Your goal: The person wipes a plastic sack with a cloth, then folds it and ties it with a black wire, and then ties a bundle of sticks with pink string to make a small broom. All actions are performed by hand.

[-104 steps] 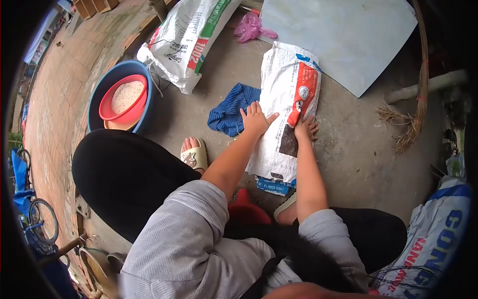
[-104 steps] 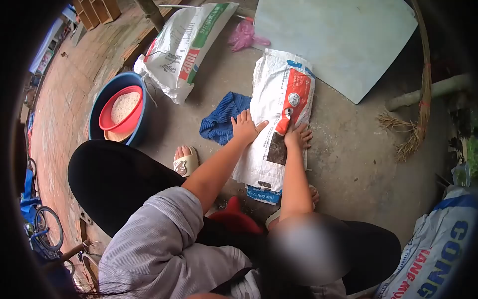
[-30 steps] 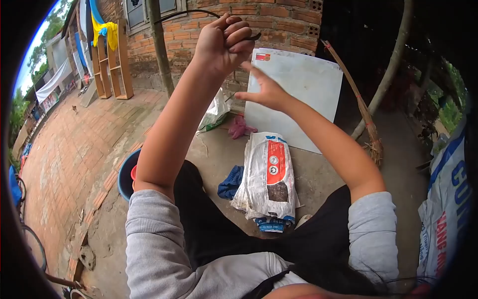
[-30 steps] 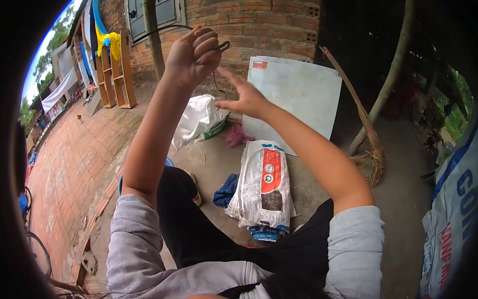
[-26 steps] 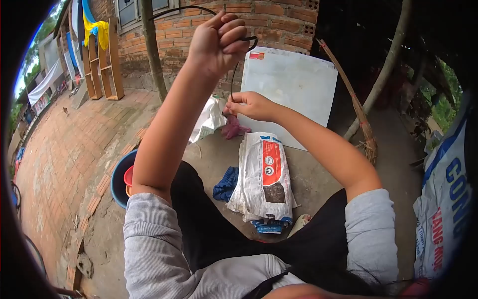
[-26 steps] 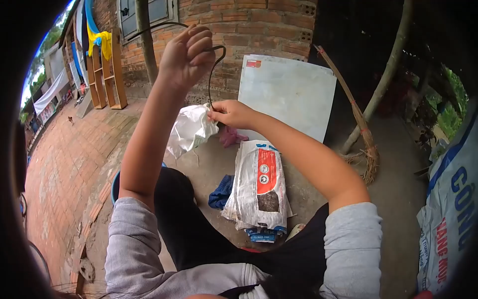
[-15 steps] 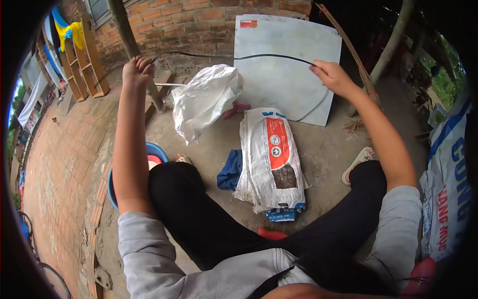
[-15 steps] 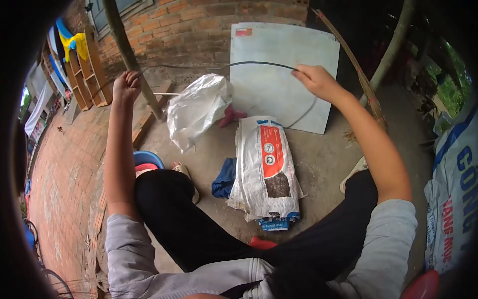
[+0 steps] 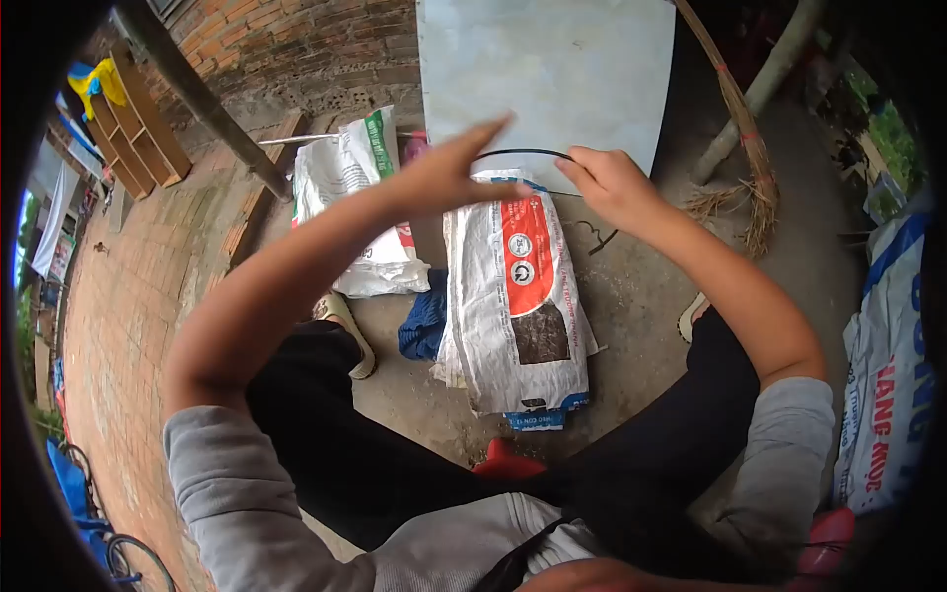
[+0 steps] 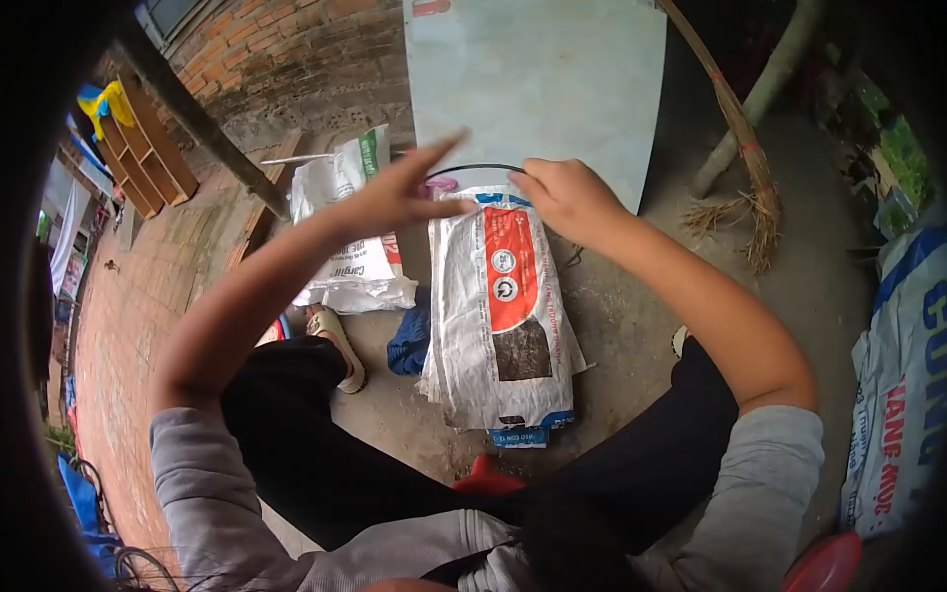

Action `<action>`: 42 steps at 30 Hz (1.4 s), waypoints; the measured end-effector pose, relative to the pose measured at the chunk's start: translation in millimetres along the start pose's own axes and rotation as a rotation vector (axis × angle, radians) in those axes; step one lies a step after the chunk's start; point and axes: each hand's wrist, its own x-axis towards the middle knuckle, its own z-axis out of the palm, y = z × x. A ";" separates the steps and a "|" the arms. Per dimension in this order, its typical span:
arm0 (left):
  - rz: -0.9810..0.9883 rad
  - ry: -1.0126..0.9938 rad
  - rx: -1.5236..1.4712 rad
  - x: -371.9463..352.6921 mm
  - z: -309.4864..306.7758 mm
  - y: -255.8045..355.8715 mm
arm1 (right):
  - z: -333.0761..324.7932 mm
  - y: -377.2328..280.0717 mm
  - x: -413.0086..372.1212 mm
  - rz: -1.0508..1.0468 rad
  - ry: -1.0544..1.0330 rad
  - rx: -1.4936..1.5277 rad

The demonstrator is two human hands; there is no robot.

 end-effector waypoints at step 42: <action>-0.982 0.427 -0.761 -99.2 176.2 -257.1 | 288.9 210.5 -88.2 1.037 0.107 0.245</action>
